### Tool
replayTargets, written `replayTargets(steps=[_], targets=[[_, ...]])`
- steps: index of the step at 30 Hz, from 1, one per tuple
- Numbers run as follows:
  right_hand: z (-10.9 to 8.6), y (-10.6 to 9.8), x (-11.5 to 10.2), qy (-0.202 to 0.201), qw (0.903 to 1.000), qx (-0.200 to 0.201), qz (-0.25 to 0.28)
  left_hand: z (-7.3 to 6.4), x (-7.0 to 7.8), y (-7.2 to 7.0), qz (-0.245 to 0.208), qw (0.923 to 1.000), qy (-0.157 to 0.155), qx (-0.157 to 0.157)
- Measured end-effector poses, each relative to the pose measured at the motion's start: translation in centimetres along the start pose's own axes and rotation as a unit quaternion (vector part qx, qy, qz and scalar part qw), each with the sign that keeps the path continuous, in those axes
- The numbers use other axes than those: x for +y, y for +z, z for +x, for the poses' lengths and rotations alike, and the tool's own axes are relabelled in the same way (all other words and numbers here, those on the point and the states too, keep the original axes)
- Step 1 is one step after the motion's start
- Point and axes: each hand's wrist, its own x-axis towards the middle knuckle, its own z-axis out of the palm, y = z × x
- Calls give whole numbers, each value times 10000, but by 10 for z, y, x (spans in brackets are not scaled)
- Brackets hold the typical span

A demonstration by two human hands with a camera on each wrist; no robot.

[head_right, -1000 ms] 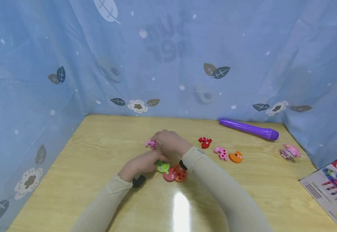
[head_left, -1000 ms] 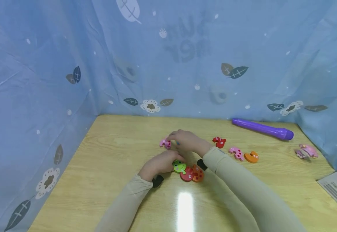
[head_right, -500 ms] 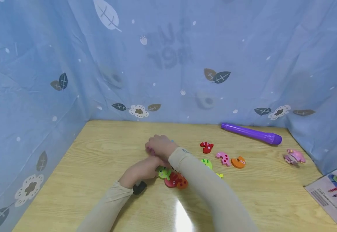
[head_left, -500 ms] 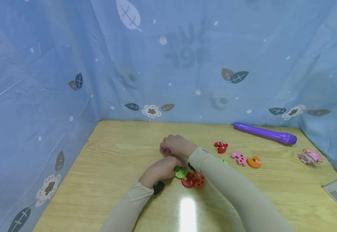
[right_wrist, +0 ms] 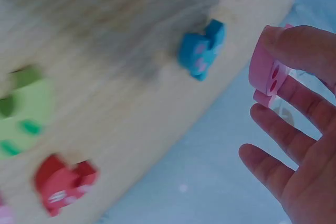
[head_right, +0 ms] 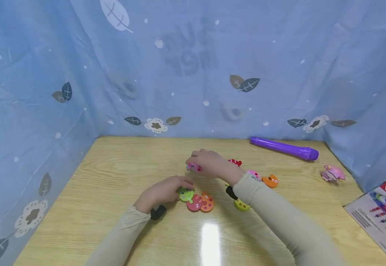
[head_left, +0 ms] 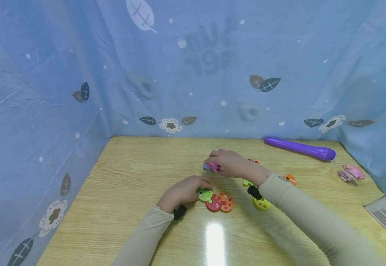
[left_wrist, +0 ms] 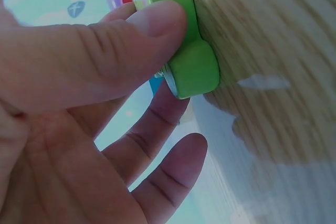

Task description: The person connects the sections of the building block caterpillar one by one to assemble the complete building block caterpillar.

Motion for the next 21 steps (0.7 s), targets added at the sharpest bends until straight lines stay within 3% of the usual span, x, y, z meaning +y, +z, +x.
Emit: replayTargets(steps=[6, 10, 14, 21], targets=[[-37, 9, 0, 138, 9996, 53, 253, 1, -1, 1, -32, 10000, 63, 8], [-52, 19, -6, -146, 9993, 78, 347, 1, -3, 2, 8, 10000, 70, 46], [-60, 27, -13, -389, 9990, -2, 202, 1, -4, 2, 0, 10000, -2, 42], [-62, 35, -18, -230, 9991, -357, 81, 2, -3, 3, 21, 10000, 5, 40]])
